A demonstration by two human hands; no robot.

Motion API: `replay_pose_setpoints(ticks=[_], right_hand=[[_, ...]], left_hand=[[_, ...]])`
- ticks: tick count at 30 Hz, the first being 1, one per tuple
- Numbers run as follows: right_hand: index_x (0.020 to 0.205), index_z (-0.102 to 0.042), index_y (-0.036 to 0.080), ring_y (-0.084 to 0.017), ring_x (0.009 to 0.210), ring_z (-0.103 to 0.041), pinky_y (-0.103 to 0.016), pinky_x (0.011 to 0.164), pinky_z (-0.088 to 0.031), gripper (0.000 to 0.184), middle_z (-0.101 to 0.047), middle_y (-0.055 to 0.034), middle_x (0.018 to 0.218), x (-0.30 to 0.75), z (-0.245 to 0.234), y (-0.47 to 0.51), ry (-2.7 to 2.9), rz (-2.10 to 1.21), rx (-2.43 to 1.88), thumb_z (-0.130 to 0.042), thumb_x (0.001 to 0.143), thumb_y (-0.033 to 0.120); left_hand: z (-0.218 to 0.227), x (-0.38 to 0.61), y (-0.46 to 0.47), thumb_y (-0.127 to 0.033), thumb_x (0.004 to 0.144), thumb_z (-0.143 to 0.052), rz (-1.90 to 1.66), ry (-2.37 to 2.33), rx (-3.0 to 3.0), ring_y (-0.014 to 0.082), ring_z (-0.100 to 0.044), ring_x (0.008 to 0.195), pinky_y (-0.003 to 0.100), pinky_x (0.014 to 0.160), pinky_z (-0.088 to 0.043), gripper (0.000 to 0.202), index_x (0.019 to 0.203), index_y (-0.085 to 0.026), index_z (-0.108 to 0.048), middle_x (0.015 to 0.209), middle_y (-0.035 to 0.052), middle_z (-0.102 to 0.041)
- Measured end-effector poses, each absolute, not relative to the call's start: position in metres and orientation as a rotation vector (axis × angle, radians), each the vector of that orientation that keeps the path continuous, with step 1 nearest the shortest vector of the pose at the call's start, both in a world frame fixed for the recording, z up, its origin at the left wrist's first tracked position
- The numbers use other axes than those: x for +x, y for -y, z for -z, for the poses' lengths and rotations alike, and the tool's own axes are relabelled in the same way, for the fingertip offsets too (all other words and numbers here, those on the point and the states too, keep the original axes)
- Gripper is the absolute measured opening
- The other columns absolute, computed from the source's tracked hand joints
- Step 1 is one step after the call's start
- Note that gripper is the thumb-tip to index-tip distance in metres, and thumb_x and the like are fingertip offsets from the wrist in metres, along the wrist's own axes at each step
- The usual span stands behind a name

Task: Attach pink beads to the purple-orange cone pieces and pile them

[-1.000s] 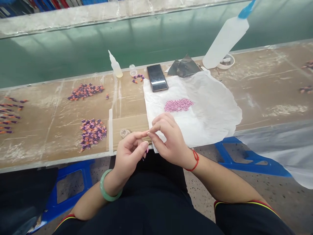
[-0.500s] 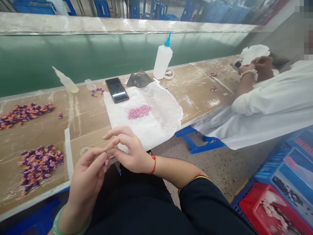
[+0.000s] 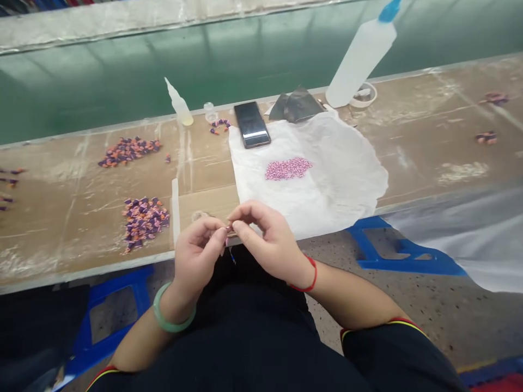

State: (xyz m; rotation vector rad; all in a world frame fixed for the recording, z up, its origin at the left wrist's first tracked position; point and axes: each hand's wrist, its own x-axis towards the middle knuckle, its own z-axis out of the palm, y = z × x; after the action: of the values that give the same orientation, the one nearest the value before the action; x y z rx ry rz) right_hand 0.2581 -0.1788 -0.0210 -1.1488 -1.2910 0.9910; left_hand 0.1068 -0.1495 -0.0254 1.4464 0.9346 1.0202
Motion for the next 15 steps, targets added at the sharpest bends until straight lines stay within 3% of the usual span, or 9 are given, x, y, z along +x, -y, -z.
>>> replay_pose_setpoints(ticks=[4, 8, 15], right_hand=[[0.076, -0.057, 0.02, -0.012, 0.063, -0.056, -0.026, 0.062, -0.046, 0.012, -0.062, 0.0014, 0.069, 0.268, 0.007, 0.176, 1.671, -0.741, -1.261, -0.056, 0.086, 0.013], [0.075, -0.055, 0.019, -0.01, 0.061, -0.053, -0.023, 0.059, -0.044, 0.012, -0.06, 0.0022, 0.066, 0.271, 0.003, 0.174, 1.838, -0.654, -1.216, -0.057, 0.084, 0.011], [0.071, -0.056, 0.019, -0.009, 0.059, -0.051, -0.021, 0.056, -0.042, 0.013, -0.059, 0.0027, 0.065, 0.274, -0.002, 0.169, 1.842, -0.912, -1.219, -0.054, 0.08, 0.01]], left_hand=[[0.02, 0.102, 0.15, -0.022, 0.086, -0.061, -0.961, -0.939, 1.428, 0.0093, -0.046, 0.048, 0.022, 0.048, -0.038, 0.015, 0.071, -0.018, -0.063, 0.057, -0.0024, -0.056], [0.018, 0.098, 0.149, -0.022, 0.083, -0.063, -0.89, -0.941, 1.48, 0.01, -0.045, 0.049, 0.022, 0.047, -0.036, 0.015, 0.068, -0.018, -0.062, 0.056, -0.002, -0.055], [0.011, 0.091, 0.144, -0.026, 0.082, -0.066, -0.748, -0.856, 1.333, 0.0093, -0.043, 0.046, 0.021, 0.044, -0.033, 0.016, 0.068, -0.018, -0.062, 0.054, -0.0025, -0.054]])
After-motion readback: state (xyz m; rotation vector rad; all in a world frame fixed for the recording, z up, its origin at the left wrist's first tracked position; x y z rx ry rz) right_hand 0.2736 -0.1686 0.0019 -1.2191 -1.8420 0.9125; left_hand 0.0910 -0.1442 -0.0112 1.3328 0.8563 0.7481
